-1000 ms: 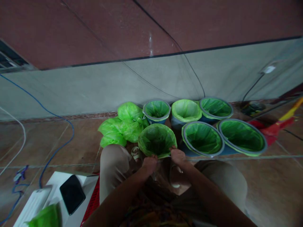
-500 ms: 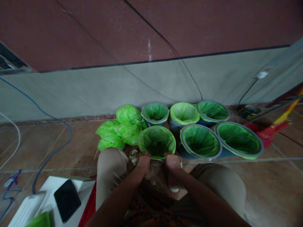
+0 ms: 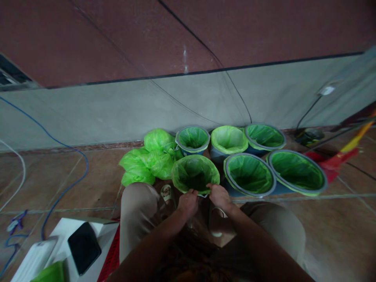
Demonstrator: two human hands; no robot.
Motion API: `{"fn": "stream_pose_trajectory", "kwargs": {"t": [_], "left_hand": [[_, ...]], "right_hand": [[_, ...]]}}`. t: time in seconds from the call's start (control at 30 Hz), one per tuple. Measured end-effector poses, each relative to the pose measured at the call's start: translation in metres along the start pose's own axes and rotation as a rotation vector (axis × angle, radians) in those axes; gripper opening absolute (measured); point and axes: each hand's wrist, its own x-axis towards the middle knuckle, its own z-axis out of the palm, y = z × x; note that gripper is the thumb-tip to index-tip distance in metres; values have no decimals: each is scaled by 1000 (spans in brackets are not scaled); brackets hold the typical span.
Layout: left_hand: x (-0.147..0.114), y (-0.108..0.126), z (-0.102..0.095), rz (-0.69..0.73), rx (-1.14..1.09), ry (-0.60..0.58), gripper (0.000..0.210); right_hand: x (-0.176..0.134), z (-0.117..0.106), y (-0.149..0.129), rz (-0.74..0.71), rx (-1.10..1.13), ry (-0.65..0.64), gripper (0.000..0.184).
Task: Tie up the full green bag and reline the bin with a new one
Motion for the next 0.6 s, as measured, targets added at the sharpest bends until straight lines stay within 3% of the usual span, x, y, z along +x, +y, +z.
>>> {"fn": "stream_pose_trajectory", "kwargs": {"t": [0.17, 0.33, 0.4, 0.5, 0.6], "left_hand": [[-6, -5, 2, -6, -11, -102, 26], [-16, -5, 1, -54, -79, 23, 24], [-16, -3, -1, -132, -107, 86, 24], [-11, -5, -2, -341, -170, 141, 30], [-4, -17, 4, -505, -360, 156, 29]], "right_hand": [[1, -3, -3, 9, 100, 3, 46], [13, -18, -1, 263, 260, 303, 40], [19, -19, 6, 377, 299, 351, 38], [25, -9, 19, 516, 342, 261, 41], [30, 3, 27, 549, 362, 167, 37]]}}
